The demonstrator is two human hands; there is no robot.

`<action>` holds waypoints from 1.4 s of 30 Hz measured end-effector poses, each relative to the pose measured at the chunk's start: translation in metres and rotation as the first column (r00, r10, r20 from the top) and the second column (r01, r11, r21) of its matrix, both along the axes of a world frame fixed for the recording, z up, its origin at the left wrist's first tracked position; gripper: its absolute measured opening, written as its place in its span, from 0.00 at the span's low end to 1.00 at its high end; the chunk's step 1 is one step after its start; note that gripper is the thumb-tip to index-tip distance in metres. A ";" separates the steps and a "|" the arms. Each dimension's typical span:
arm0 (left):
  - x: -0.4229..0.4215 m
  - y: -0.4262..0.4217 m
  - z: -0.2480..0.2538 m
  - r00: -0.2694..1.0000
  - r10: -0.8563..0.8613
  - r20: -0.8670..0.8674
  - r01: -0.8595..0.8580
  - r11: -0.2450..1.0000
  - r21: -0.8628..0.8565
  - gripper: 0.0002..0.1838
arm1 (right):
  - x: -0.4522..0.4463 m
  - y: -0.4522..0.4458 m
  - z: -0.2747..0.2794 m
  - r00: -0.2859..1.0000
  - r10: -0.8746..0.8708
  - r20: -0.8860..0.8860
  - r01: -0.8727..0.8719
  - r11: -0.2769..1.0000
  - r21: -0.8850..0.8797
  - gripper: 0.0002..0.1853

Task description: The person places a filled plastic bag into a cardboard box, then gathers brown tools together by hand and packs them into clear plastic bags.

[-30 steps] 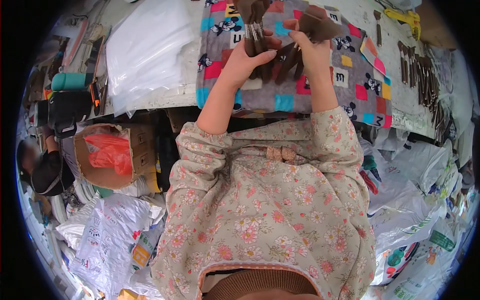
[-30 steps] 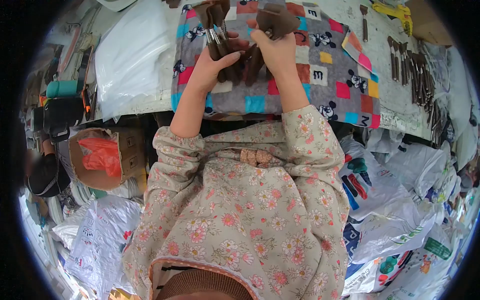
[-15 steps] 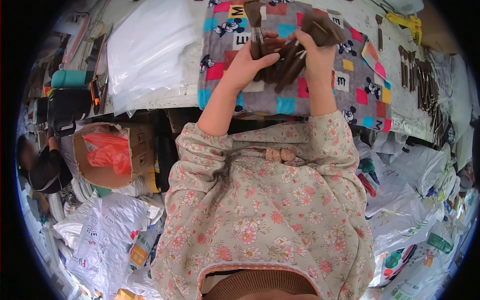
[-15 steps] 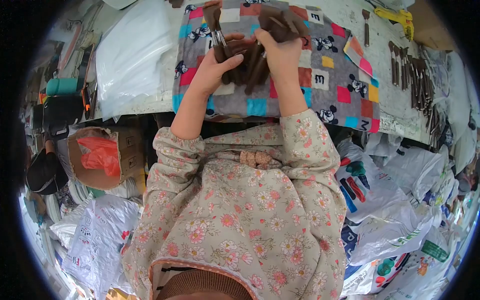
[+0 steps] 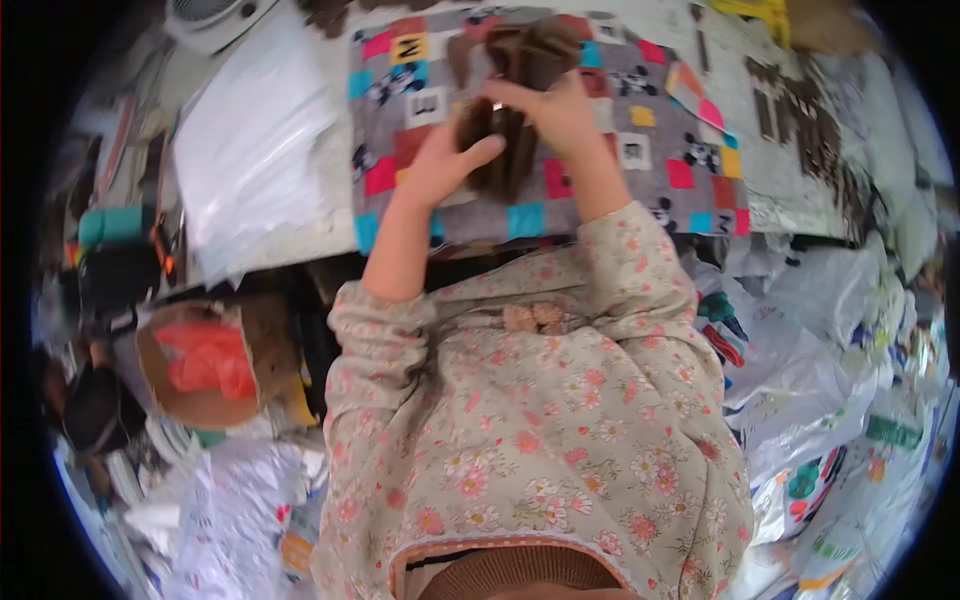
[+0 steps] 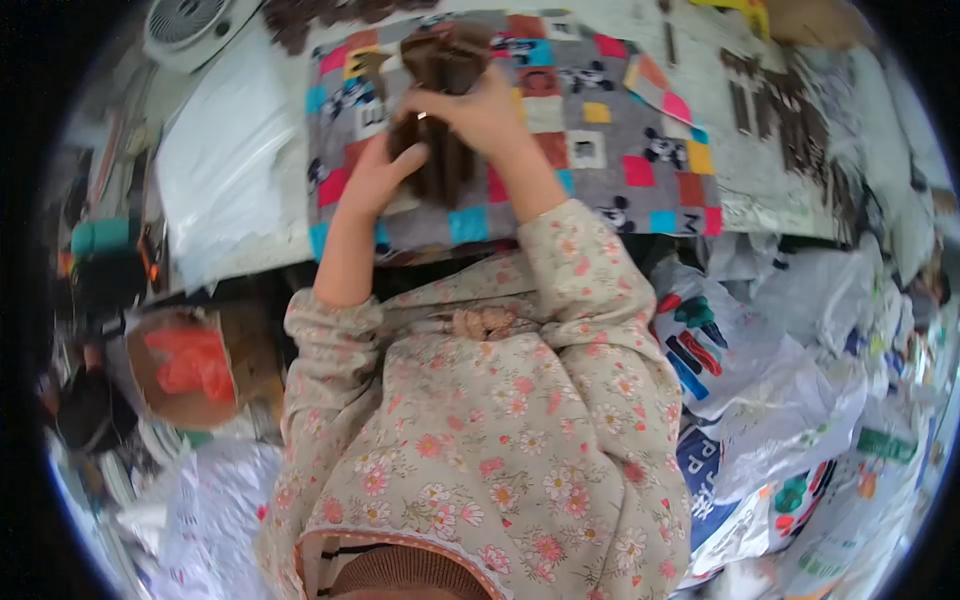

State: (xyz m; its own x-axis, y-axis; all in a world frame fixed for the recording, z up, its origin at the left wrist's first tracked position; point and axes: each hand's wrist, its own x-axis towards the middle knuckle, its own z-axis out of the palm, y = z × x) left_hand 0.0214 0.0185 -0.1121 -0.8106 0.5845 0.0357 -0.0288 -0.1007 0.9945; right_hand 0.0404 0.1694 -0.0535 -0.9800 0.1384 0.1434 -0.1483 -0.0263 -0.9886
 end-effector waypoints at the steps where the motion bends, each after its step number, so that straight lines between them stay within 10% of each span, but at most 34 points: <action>1: -0.007 -0.006 0.009 1.000 -0.022 0.008 0.023 0.967 -0.255 0.32 | -0.012 0.005 -0.032 0.989 -0.100 -0.107 0.104 0.994 0.036 0.16; 3: -0.005 0.007 0.005 0.995 0.093 -0.022 -0.090 0.987 0.132 0.35 | 0.000 -0.006 -0.010 0.986 0.007 -0.165 -0.029 0.991 -0.127 0.23; 4: 0.000 0.010 0.020 0.995 0.094 -0.022 -0.091 0.988 0.124 0.34 | 0.003 -0.005 -0.008 0.984 0.026 -0.179 -0.001 0.991 0.136 0.30; 11: -0.031 0.019 0.039 0.965 -0.236 -0.115 0.205 0.951 -0.232 0.27 | -0.006 0.014 -0.004 0.940 -0.036 -0.341 0.207 0.851 0.482 0.39; 17: -0.023 0.038 0.042 0.956 -0.084 0.280 0.029 0.980 0.194 0.23 | -0.014 0.052 0.014 0.994 0.106 0.036 -0.112 0.911 0.396 0.37; 20: -0.026 0.028 0.041 0.927 -0.085 0.364 -0.061 0.927 0.371 0.26 | -0.056 0.164 0.002 0.917 -0.399 0.011 0.273 0.647 0.712 0.36; 22: -0.028 0.018 0.042 0.944 -0.002 0.331 -0.170 0.855 0.490 0.29 | -0.080 0.262 -0.039 0.794 -0.553 -0.253 0.415 0.190 0.890 0.28; 26: -0.017 0.004 0.063 0.946 0.205 0.252 -0.307 0.817 0.488 0.28 | -0.081 0.340 -0.099 0.692 -0.657 -0.299 0.282 -0.135 0.950 0.25; 31: -0.032 -0.011 0.040 0.907 0.271 0.324 -0.394 0.820 0.416 0.24 | -0.065 0.282 -0.055 0.846 -0.447 -0.290 0.488 0.433 0.758 0.21; 35: -0.034 -0.005 0.033 0.889 0.318 0.329 -0.437 0.804 0.403 0.21 | -0.007 0.084 -0.023 0.947 -0.075 -0.311 0.222 0.855 0.468 0.18; 42: -0.020 0.001 0.021 0.886 0.353 0.300 -0.458 0.765 0.453 0.21 | 0.010 -0.043 -0.038 0.956 -0.076 -0.285 0.194 0.891 0.411 0.22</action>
State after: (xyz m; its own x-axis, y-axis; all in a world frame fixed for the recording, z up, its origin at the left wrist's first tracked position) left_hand 0.0013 0.0196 -0.0913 -0.9886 0.1415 0.0514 -0.0487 -0.6231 0.7806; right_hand 0.0508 0.1269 -0.0915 -0.8778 0.1339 0.4599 -0.3663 0.4312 -0.8246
